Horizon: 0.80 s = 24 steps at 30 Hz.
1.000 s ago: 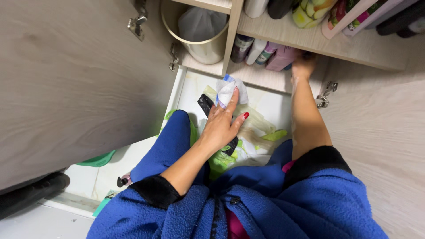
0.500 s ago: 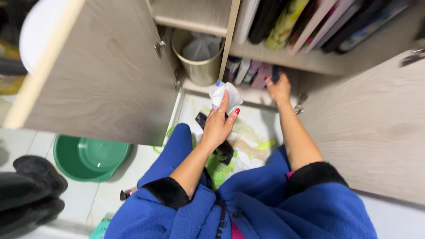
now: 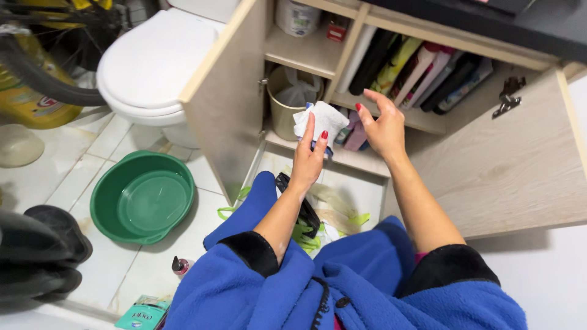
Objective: The person sits on the floor and wipes several personal care bottles and small items with a cloth, then places them back into a bathroom cabinet. The person also folds a small black cloth and a green cloth during the process.
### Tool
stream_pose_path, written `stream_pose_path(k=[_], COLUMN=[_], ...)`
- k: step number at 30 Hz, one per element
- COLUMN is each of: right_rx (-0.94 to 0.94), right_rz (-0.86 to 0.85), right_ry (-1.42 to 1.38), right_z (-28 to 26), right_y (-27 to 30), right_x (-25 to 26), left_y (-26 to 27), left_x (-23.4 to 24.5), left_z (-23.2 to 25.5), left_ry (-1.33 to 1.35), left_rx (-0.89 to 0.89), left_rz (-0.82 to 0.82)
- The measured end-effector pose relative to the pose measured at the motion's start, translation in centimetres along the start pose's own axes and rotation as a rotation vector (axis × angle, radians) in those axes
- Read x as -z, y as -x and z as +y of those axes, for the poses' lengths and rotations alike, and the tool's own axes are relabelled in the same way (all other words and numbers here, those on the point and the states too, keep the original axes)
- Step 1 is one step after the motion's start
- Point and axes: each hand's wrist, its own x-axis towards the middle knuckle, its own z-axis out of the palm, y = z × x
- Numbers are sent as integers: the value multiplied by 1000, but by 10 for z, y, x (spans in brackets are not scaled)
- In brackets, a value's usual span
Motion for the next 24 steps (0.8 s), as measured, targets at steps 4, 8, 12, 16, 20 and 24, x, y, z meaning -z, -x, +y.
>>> stream_pose_path(k=[4,8,12,16,20,24], right_rx=[546,761,914,811,763,820], right_rz=[164,197,214,174,140,171], right_ry=[114,192,279,344,396,429], right_z=[-57,-104,-144,-162,-154,-134], right_y=[-19,-66,-121,-179,-234,-279], right_x=[10,3,-19,-48,-84,-118], left_y=[-4,-9,-14,-17,-22,-34], left_x=[12,25,43,62,74,75], left_z=[1,6,18,20,7,-5], left_ry=[143,331,372,387,590,727], left_rx=[-38,37,9,-46,15,34], left_rz=[58,47,67,84,81,83])
